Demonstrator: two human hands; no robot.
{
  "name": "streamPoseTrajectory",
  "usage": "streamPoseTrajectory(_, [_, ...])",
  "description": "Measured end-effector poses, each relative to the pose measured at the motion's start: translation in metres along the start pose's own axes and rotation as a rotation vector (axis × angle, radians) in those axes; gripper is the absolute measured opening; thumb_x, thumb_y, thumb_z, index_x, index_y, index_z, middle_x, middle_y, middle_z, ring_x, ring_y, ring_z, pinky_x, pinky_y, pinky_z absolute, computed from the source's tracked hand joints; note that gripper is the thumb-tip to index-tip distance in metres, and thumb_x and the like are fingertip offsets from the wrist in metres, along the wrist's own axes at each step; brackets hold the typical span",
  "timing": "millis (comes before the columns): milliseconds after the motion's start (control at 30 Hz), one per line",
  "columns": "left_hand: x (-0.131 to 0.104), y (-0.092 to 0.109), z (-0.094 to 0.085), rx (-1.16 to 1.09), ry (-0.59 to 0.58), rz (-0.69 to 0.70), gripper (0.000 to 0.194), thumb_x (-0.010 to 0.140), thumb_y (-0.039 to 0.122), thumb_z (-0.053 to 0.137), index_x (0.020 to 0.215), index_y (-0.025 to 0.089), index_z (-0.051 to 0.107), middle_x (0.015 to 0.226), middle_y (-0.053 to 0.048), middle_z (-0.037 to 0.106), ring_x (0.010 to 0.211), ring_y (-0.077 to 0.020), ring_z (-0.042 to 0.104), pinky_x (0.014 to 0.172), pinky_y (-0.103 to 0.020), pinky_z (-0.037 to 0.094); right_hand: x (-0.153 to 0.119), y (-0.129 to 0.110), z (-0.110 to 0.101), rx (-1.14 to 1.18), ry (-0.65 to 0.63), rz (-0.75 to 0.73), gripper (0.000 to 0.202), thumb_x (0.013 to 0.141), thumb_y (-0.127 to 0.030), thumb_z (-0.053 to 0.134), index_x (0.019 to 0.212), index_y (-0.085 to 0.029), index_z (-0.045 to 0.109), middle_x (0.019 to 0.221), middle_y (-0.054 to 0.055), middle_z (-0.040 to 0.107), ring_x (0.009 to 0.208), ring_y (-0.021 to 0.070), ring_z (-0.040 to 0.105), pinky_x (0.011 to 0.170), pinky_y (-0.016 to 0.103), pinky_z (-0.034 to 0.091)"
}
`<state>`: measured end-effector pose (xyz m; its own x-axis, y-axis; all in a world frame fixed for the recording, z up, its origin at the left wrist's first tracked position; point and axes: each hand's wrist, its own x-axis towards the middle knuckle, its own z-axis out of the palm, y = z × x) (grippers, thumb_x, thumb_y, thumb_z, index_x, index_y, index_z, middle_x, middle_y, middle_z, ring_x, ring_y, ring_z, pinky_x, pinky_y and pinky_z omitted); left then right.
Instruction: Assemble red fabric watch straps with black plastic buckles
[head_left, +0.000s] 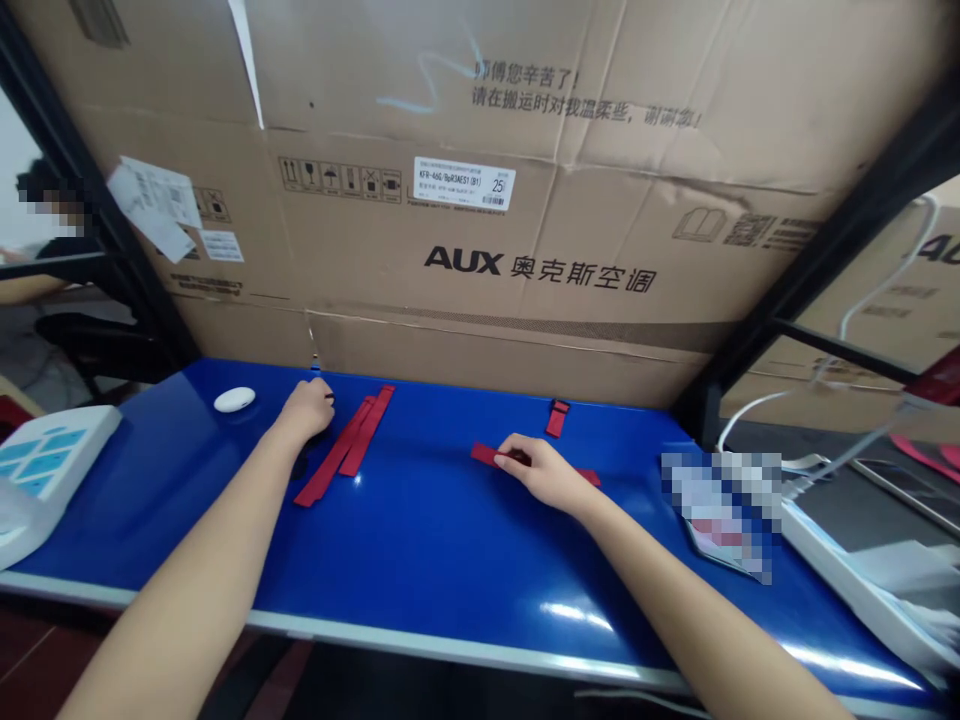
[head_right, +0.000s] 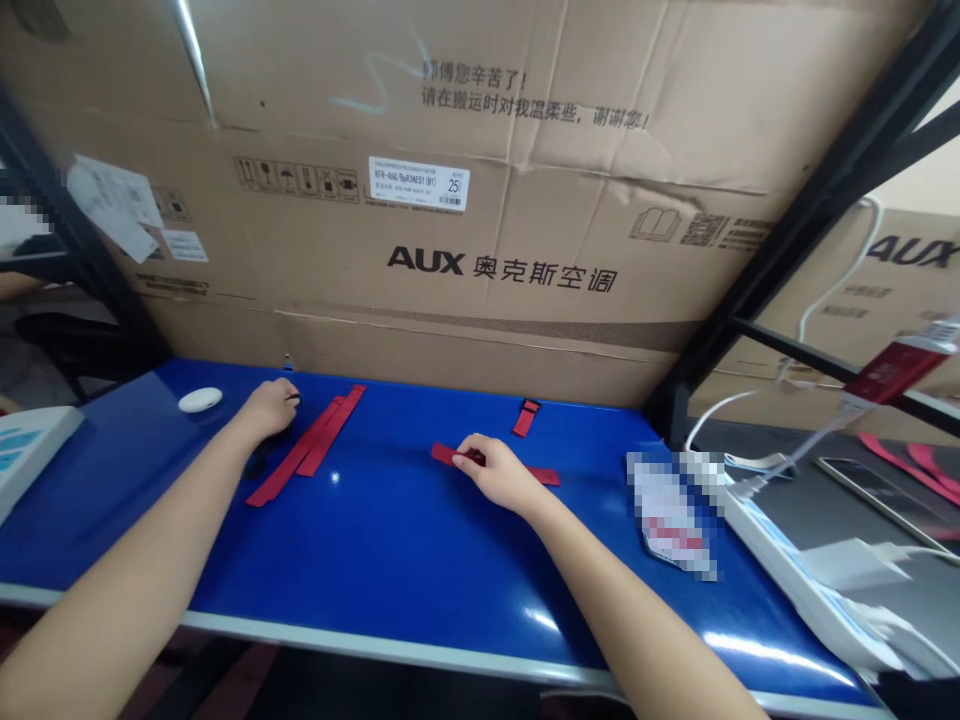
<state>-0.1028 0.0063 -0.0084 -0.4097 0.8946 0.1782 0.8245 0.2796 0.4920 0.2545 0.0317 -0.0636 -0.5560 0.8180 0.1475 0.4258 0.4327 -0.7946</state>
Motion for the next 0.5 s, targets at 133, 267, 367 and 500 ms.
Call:
streamPoseTrajectory(133, [-0.004, 0.027, 0.019, -0.646, -0.152, 0.059, 0.024, 0.082, 0.03, 0.067, 0.098, 0.013, 0.063, 0.09, -0.007, 0.068, 0.084, -0.0179, 0.068, 0.081, -0.032, 0.052, 0.0, -0.005, -0.001, 0.273, 0.01, 0.052, 0.03, 0.085, -0.048, 0.058, 0.084, -0.018, 0.057, 0.078, 0.003, 0.065, 0.066, 0.014, 0.058, 0.066, 0.028, 0.044])
streamPoseTrajectory(267, [-0.031, 0.06, 0.042, -1.158, -0.455, 0.18, 0.043, 0.068, 0.028, 0.08, 0.106, 0.014, 0.063, 0.099, -0.008, 0.068, 0.082, -0.0151, 0.066, 0.081, -0.031, 0.05, -0.003, -0.017, -0.002, 0.472, 0.048, 0.093, 0.033, 0.08, -0.05, 0.065, 0.087, -0.018, 0.057, 0.078, 0.003, 0.065, 0.055, 0.0101, 0.051, 0.055, 0.025, 0.038])
streamPoseTrajectory(367, [-0.051, 0.076, 0.055, -1.222, -0.594, 0.205, 0.047, 0.067, 0.023, 0.081, 0.11, 0.015, 0.063, 0.103, -0.009, 0.07, 0.091, -0.0168, 0.066, 0.085, -0.031, 0.048, -0.005, -0.025, -0.002, 0.537, 0.02, 0.112, 0.034, 0.079, -0.05, 0.066, 0.087, -0.018, 0.058, 0.072, 0.001, 0.064, 0.05, 0.0084, 0.044, 0.049, 0.024, 0.03])
streamPoseTrajectory(500, [-0.065, 0.083, 0.066, -1.214, -0.686, 0.229, 0.04, 0.072, 0.026, 0.079, 0.107, 0.014, 0.064, 0.092, -0.008, 0.072, 0.086, -0.0171, 0.067, 0.087, -0.033, 0.048, -0.006, -0.028, -0.002, 0.492, -0.001, 0.114, 0.033, 0.079, -0.05, 0.066, 0.084, -0.018, 0.059, 0.063, -0.002, 0.058, 0.047, 0.0075, 0.038, 0.047, 0.024, 0.024])
